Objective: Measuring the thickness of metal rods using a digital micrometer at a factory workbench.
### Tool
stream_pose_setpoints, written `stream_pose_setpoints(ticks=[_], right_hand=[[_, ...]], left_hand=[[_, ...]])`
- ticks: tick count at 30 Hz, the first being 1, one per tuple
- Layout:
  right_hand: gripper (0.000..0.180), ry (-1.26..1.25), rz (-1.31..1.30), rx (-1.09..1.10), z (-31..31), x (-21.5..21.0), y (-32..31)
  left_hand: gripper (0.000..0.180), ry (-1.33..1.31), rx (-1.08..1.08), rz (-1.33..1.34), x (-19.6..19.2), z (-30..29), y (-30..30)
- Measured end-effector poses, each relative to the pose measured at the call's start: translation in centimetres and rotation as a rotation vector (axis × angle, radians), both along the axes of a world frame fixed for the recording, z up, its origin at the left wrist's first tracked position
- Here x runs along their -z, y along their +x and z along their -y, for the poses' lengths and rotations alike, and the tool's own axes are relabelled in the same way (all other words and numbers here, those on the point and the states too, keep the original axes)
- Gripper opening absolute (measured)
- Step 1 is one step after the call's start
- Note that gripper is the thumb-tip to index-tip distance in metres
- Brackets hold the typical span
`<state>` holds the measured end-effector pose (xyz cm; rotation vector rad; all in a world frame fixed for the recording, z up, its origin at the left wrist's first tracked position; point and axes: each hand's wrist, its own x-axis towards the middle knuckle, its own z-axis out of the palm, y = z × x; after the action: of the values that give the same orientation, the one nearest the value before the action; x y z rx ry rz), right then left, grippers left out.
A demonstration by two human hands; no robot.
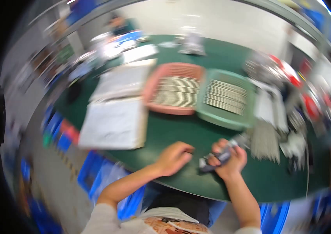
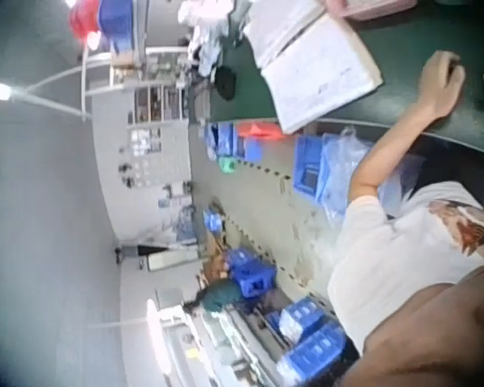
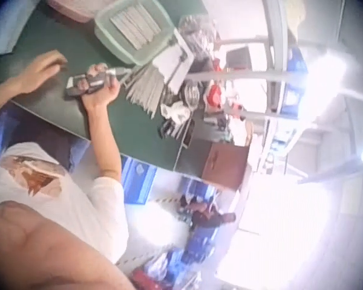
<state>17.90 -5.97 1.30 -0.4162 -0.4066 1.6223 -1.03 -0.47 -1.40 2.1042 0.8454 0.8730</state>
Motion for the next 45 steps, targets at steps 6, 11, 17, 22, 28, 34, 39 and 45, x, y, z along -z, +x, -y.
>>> stream_pose_setpoints(ticks=[6,11,17,22,28,34,39,45], right_hand=[[0.041,0.088,0.239,0.379,1.5,0.4,3.6],[0.040,0.051,0.018,0.374,0.9,-0.4,3.4],[0.031,-0.083,-0.104,0.446,0.9,1.6,3.7],[0.036,-0.104,-0.153,0.397,-2.7,3.2,1.9],[0.041,0.041,-0.145,0.313,-1.5,3.0,2.1],[0.039,0.064,-0.283,0.277,-2.6,3.3,1.1],[0.037,0.138,-0.245,0.201,-2.2,3.4,1.6],[0.039,0.021,-0.210,0.193,-1.8,2.8,1.1]], left_hand=[[0.022,-0.561,0.304,0.258,-1.1,-1.9,5.2],[0.024,-0.537,0.520,0.127,-0.3,-2.3,7.3],[0.040,-0.283,0.711,0.118,0.7,-2.2,9.0],[0.031,-0.209,0.474,0.175,2.7,-3.2,7.1],[0.030,-0.273,0.523,-0.004,2.4,-2.7,6.8],[0.034,-0.304,0.493,-0.004,3.3,-4.2,6.1],[0.038,-0.402,0.467,0.053,2.3,-3.1,6.4],[0.044,-0.403,0.423,0.156,2.4,-2.4,6.1]])
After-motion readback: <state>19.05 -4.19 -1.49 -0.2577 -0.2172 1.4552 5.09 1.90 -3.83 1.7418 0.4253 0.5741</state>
